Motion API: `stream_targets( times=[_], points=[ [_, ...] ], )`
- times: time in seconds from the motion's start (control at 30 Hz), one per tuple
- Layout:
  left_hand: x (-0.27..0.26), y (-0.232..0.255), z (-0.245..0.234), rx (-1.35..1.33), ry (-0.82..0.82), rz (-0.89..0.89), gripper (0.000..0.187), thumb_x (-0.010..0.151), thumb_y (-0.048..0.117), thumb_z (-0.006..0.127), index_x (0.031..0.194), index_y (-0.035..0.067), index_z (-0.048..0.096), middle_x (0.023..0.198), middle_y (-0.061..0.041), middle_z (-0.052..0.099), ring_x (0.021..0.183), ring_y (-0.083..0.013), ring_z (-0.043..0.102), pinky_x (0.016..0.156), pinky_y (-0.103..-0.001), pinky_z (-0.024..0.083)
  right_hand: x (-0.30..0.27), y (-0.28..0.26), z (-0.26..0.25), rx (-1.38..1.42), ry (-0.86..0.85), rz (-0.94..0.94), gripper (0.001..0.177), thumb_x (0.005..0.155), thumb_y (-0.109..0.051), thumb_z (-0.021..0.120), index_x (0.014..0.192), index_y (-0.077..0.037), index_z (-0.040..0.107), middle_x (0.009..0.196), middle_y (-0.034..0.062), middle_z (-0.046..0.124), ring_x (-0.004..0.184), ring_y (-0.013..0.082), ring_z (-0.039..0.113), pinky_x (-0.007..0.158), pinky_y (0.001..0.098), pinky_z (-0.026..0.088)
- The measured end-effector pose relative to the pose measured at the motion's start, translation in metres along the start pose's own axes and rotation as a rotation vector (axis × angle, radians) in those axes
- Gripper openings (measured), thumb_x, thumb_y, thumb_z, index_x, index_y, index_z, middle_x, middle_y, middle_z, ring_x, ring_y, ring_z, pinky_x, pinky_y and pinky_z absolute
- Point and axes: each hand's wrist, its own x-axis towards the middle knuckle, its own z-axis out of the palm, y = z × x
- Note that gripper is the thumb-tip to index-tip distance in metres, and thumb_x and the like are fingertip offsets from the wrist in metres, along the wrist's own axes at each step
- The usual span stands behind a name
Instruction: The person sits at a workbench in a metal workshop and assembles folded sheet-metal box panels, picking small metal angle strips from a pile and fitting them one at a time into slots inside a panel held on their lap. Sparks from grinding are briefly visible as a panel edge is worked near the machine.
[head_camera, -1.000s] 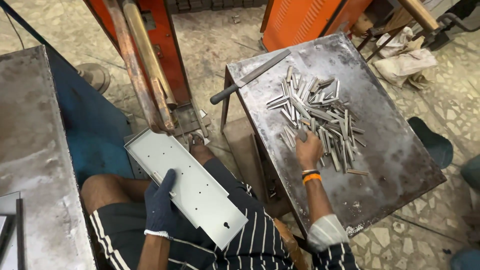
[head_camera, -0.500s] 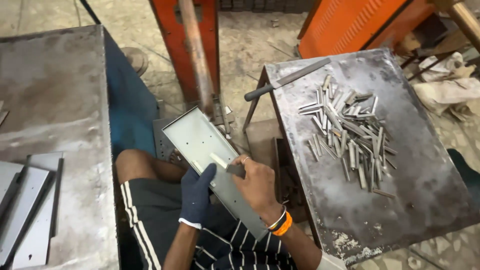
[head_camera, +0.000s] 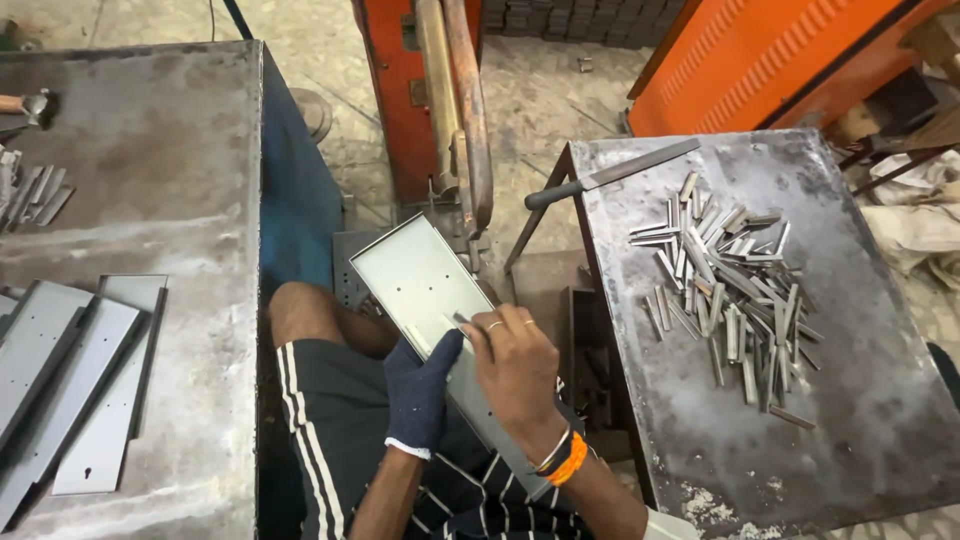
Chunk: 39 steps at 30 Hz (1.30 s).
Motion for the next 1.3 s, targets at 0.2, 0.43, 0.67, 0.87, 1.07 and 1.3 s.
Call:
stream_targets(
  times=[0.2,0.43,0.67,0.87,1.07,1.3],
  points=[
    [0.005,-0.012,-0.007,0.009,0.068,0.03,0.028,0.086,0.01,0.077,0.11,-0.005,0.074,0.1,-0.008,0.078,0.085,-0.0122,0.069,0.075,-0.029,0.056,-0.011,-0.004,0.006,-0.066,-0.079,-0.134,0.02,0.09,-0.01,0.069,0.109,-0.005,0.073,0.097,0.01,0.064,0.092,0.0301,0.065,0.077,0.041,0.053],
    [-0.003,0.011,-0.008,0.002,0.062,0.004,0.03,0.086,0.012,0.078,0.11,-0.004,0.075,0.097,-0.009,0.079,0.081,-0.0133,0.07,0.072,-0.031,0.057,0.013,0.013,-0.008,-0.097,-0.012,0.005,0.03,0.08,-0.018,0.075,0.106,-0.004,0.071,0.093,0.0118,0.063,0.086,0.0326,0.066,0.07,0.043,0.053],
    [-0.005,0.055,-0.002,-0.068,0.046,-0.035,0.032,0.083,0.013,0.079,0.109,-0.006,0.074,0.095,-0.012,0.079,0.076,-0.0173,0.071,0.068,-0.034,0.059,0.021,0.018,-0.021,-0.117,-0.129,-0.054,0.028,0.091,-0.023,0.072,0.113,-0.005,0.074,0.072,0.0143,0.071,0.058,0.0331,0.067,0.057,0.0449,0.052],
    [-0.007,0.094,0.014,-0.004,-0.116,0.106,0.045,0.083,0.01,0.077,0.124,-0.004,0.064,0.106,-0.012,0.077,0.088,-0.0164,0.072,0.077,-0.032,0.06,0.044,0.002,-0.047,-0.077,-0.058,-0.102,0.035,0.093,-0.019,0.067,0.123,-0.001,0.072,0.07,0.0194,0.069,0.055,0.0349,0.066,0.055,0.045,0.052],
    [0.004,0.105,0.025,0.007,-0.141,0.113,0.048,0.084,0.008,0.074,0.129,-0.002,0.064,0.109,-0.013,0.076,0.091,-0.0164,0.071,0.078,-0.032,0.059,0.057,0.0,-0.049,-0.084,-0.07,-0.012,0.035,0.093,-0.018,0.066,0.123,-0.001,0.072,0.063,0.0227,0.065,0.054,0.0387,0.064,0.055,0.0486,0.049],
    [0.011,0.106,0.02,-0.005,-0.153,0.106,0.045,0.086,0.005,0.071,0.13,-0.002,0.064,0.11,-0.011,0.076,0.091,-0.0132,0.069,0.077,-0.03,0.058,0.064,-0.004,-0.048,-0.074,-0.124,0.026,0.037,0.093,-0.02,0.066,0.124,-0.001,0.07,0.056,0.0224,0.06,0.051,0.0392,0.063,0.054,0.0508,0.048]
  ],
)
